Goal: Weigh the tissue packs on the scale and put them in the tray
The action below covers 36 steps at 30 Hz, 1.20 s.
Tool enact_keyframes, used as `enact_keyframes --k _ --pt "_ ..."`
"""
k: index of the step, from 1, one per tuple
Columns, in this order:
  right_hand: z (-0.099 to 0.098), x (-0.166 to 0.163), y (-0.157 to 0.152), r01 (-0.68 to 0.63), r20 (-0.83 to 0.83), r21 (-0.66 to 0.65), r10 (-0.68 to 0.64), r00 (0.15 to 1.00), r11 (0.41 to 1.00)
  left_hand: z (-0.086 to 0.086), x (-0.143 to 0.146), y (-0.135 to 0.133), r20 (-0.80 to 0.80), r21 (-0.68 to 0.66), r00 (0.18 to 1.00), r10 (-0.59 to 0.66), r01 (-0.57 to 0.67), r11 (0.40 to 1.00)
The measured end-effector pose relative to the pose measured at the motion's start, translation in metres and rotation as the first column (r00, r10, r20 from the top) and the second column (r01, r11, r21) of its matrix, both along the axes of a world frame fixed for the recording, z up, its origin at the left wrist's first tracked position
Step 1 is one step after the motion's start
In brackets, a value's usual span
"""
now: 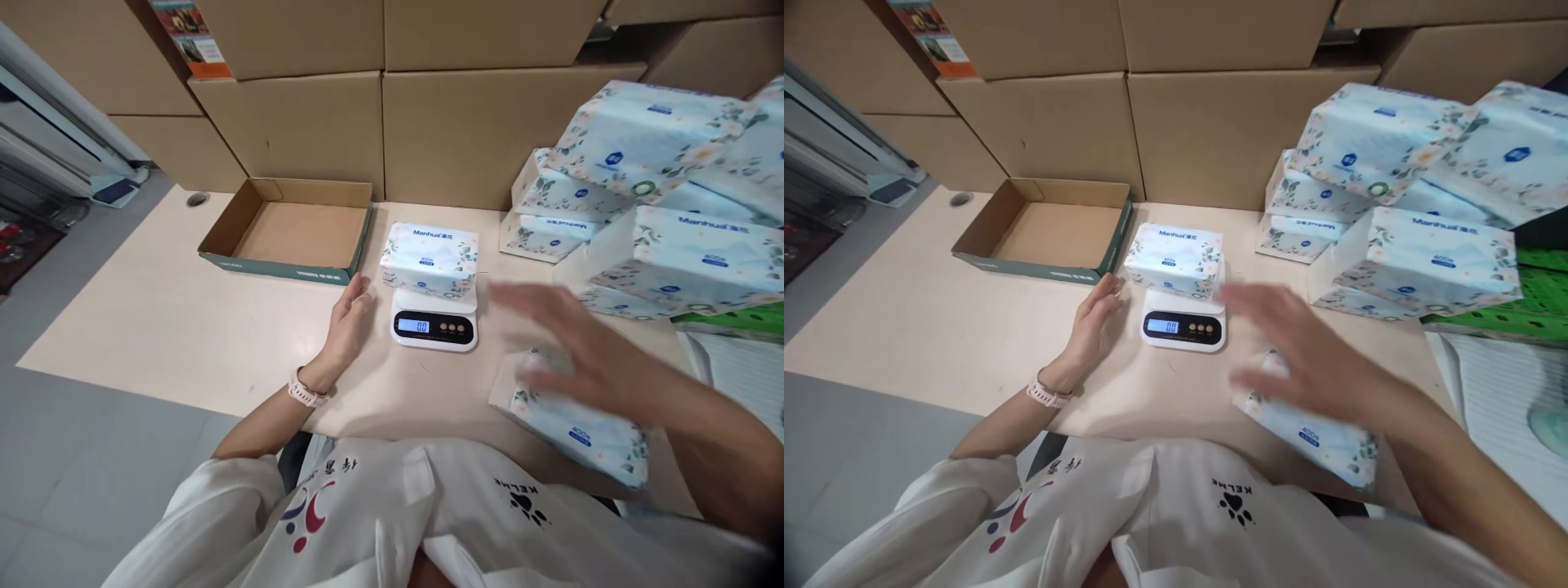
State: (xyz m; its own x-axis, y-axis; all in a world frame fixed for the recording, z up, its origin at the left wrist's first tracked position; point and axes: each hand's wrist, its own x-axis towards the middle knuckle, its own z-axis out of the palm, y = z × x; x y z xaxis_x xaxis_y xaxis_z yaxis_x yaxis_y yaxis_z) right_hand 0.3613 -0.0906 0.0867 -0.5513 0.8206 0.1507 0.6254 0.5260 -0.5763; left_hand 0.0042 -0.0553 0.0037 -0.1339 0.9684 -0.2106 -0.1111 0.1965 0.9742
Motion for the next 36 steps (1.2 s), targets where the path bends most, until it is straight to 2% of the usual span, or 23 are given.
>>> enact_keyframes --k 1,3,6,8,10,12,14,16,18,21,23,27,30,32,34,36 --pt "-0.006 0.007 -0.028 -0.126 0.066 0.003 0.126 0.990 0.992 -0.001 -0.002 0.000 0.030 -0.023 0.999 0.025 -0.024 0.999" --pt "-0.025 0.017 -0.075 -0.166 0.164 0.006 0.163 0.973 0.986 -0.002 -0.003 0.001 0.087 -0.042 0.995 0.055 -0.052 0.998" --pt "-0.057 0.034 -0.104 -0.047 0.256 0.030 0.037 0.966 0.998 -0.002 -0.001 0.002 0.124 -0.037 0.990 0.064 -0.060 0.997" --pt "-0.070 0.050 -0.099 0.044 0.266 0.088 -0.066 0.962 0.995 -0.002 0.000 0.002 0.128 -0.043 0.990 0.064 -0.059 0.997" --pt "-0.074 0.067 -0.083 0.094 0.240 0.129 -0.123 0.963 0.987 0.000 0.000 0.001 0.128 -0.048 0.989 0.071 -0.066 0.997" --pt "-0.069 0.078 -0.066 0.118 0.210 0.152 -0.148 0.966 0.981 0.002 0.000 -0.001 0.132 -0.054 0.988 0.084 -0.077 0.996" --pt "-0.060 0.076 -0.055 0.178 0.171 0.201 -0.213 0.962 0.963 0.005 0.000 -0.002 0.137 -0.063 0.985 0.101 -0.093 0.994" --pt "-0.051 0.057 -0.050 0.276 0.085 0.222 -0.301 0.950 0.935 0.008 0.001 -0.003 0.148 -0.065 0.983 0.112 -0.103 0.993" --pt "-0.050 0.027 -0.050 0.396 -0.086 0.174 -0.386 0.918 0.902 0.009 0.002 -0.003 0.169 -0.058 0.979 0.118 -0.110 0.992" --pt "-0.068 -0.020 -0.048 0.534 -0.380 0.042 -0.481 0.790 0.845 0.006 0.003 -0.001 0.204 -0.051 0.971 0.126 -0.119 0.992" --pt "-0.085 -0.040 -0.043 0.579 -0.468 0.042 -0.496 0.732 0.814 0.003 0.002 0.001 0.213 -0.059 0.969 0.125 -0.115 0.992" --pt "-0.106 -0.051 -0.030 0.569 -0.473 0.146 -0.449 0.758 0.809 -0.002 -0.001 0.005 0.212 -0.064 0.971 0.111 -0.099 0.993" --pt "-0.111 -0.041 -0.023 0.555 -0.423 0.188 -0.443 0.791 0.811 -0.004 -0.003 0.006 0.213 -0.058 0.971 0.108 -0.098 0.993" --pt "-0.114 -0.029 -0.018 0.576 -0.391 0.210 -0.472 0.790 0.790 -0.005 -0.004 0.006 0.210 -0.053 0.972 0.101 -0.092 0.994" --pt "-0.117 -0.017 -0.013 0.630 -0.404 0.203 -0.522 0.751 0.749 -0.006 -0.005 0.007 0.208 -0.050 0.974 0.091 -0.082 0.995" --pt "-0.122 -0.006 -0.006 0.705 -0.427 0.139 -0.601 0.676 0.695 -0.006 -0.006 0.006 0.211 -0.049 0.975 0.073 -0.064 0.997"
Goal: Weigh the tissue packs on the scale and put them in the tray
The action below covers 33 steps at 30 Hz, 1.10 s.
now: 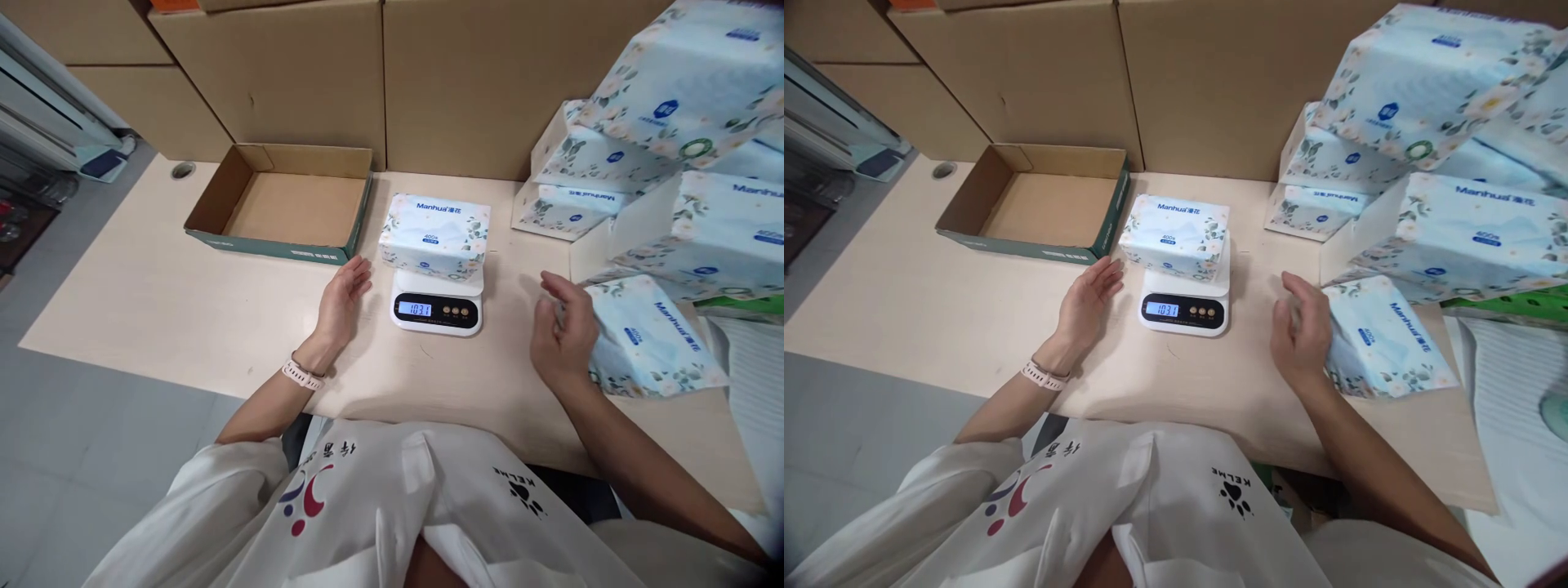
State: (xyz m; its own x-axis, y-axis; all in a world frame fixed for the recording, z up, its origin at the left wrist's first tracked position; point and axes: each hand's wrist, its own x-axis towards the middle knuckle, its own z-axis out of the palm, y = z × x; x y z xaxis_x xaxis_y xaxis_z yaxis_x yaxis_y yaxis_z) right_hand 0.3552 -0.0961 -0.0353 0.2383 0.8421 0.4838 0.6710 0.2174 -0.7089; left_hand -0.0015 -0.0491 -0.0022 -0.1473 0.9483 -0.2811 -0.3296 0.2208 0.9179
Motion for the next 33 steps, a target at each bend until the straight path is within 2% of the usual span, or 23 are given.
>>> enact_keyframes --k 3,5,7,15,22,33 --pt "-0.008 0.008 0.013 0.078 -0.216 -0.139 -0.107 0.971 0.987 0.001 0.000 -0.001 0.017 0.013 0.999 -0.030 0.030 0.999" --pt "-0.011 0.008 0.021 0.060 -0.374 -0.209 -0.136 0.918 0.976 0.003 0.002 -0.002 0.022 0.035 0.998 -0.052 0.051 0.998" --pt "-0.013 0.007 0.025 0.038 -0.451 -0.232 -0.142 0.881 0.972 0.005 0.004 -0.003 0.009 0.065 0.996 -0.089 0.088 0.994" --pt "-0.016 0.004 0.028 0.067 -0.484 -0.201 -0.158 0.861 0.977 0.007 0.013 -0.002 -0.024 0.148 0.967 -0.253 0.254 0.956" --pt "-0.016 0.003 0.030 0.076 -0.512 -0.202 -0.172 0.842 0.976 0.009 0.013 -0.007 -0.012 0.124 0.948 -0.317 0.316 0.941" --pt "-0.020 0.007 0.029 0.064 -0.500 -0.199 -0.158 0.852 0.978 0.014 -0.002 -0.001 0.105 -0.011 0.987 -0.118 0.120 0.993"
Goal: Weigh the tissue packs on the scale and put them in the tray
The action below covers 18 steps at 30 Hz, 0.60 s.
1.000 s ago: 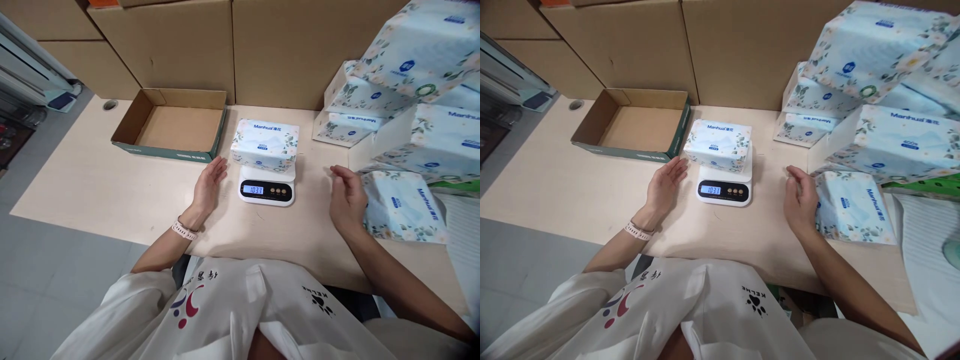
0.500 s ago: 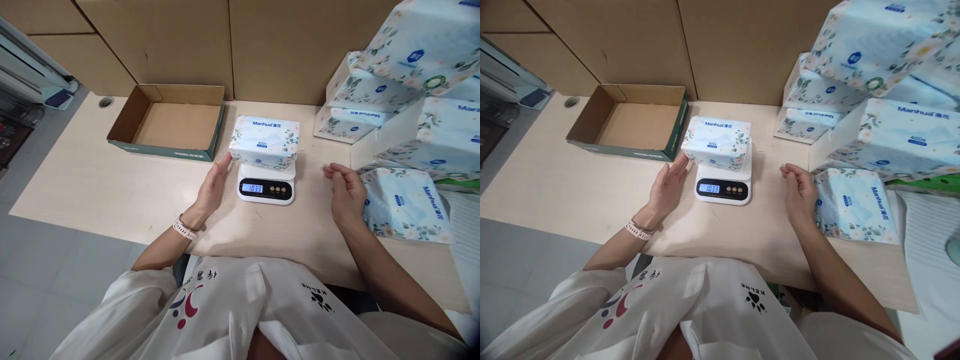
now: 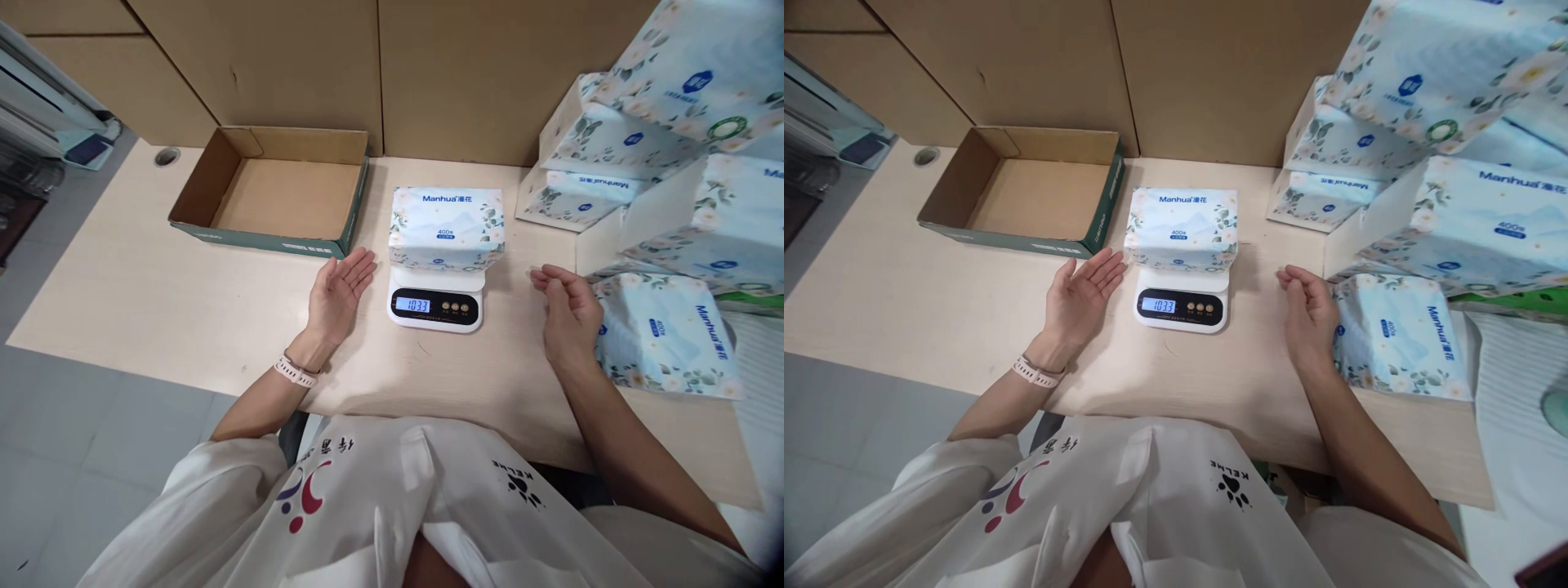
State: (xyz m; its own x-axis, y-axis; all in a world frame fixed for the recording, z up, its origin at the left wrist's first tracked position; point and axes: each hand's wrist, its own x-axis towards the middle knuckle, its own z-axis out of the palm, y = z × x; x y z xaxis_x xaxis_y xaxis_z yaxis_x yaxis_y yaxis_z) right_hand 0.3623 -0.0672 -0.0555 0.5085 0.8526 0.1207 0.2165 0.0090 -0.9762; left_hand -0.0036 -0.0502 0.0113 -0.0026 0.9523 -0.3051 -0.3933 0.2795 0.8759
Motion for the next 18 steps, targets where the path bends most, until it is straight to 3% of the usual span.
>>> enact_keyframes --k 7,18 --pt "-0.0094 0.0064 0.0030 0.002 0.018 0.030 -0.003 1.000 1.000 0.0032 0.0004 0.0042 0.085 -0.102 0.992 0.092 -0.083 0.991" --pt "-0.0085 0.0073 0.0053 -0.016 0.099 -0.005 0.016 0.995 1.000 0.0032 0.0003 0.0050 0.090 -0.080 0.993 0.082 -0.075 0.994"
